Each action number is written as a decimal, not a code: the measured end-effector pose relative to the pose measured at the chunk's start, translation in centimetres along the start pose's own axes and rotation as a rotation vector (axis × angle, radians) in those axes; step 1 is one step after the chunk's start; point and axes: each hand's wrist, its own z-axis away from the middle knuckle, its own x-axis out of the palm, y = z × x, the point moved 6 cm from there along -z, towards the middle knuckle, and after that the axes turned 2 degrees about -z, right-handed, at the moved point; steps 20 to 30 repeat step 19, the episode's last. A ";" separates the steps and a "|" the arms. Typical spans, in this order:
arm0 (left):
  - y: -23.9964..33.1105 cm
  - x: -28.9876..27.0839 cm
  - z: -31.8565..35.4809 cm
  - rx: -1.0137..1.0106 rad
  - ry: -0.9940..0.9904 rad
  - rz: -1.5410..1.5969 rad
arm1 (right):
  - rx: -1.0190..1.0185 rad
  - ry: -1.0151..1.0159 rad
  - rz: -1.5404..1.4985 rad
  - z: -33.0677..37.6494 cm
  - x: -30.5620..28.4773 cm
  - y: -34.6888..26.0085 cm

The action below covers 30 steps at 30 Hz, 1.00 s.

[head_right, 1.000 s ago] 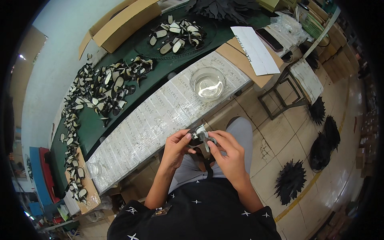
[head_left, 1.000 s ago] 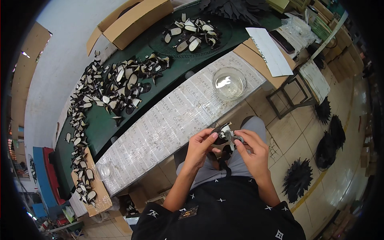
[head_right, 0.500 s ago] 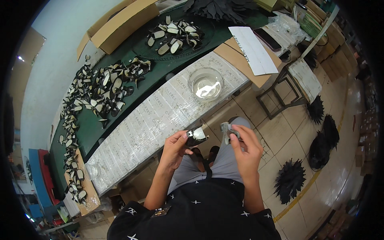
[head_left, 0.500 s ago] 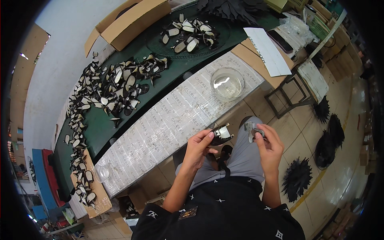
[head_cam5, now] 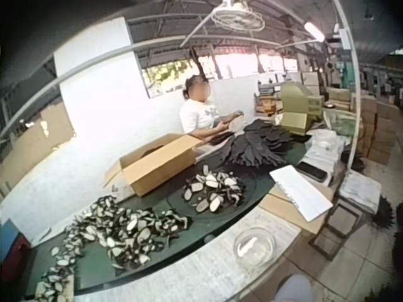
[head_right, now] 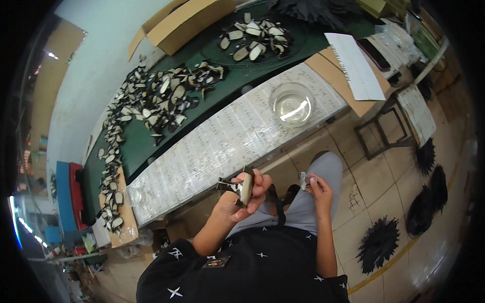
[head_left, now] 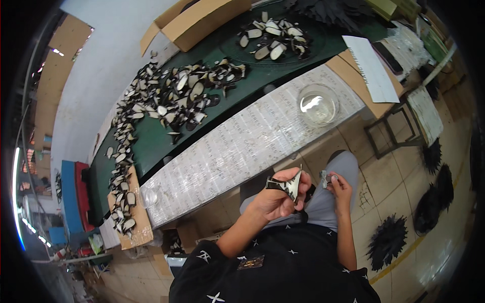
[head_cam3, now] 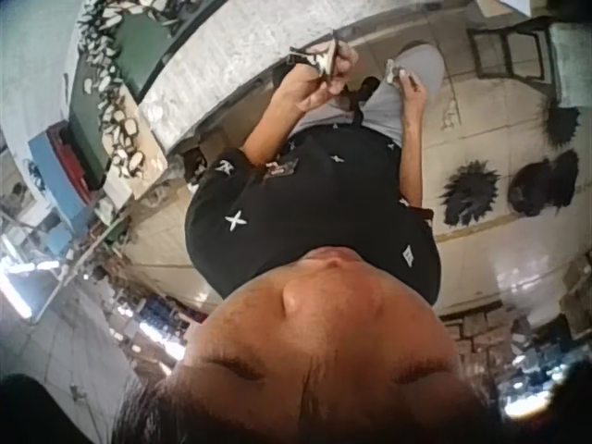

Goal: The person picks up shoe heel parts from the table, dips an applicator into a dish of liquid, and applies the liquid onto the heel pieces by hand.

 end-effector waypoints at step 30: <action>25.9 3.9 -17.2 0.651 0.266 -1.629 | 0.018 -0.026 -0.226 -0.8 -1.8 1.8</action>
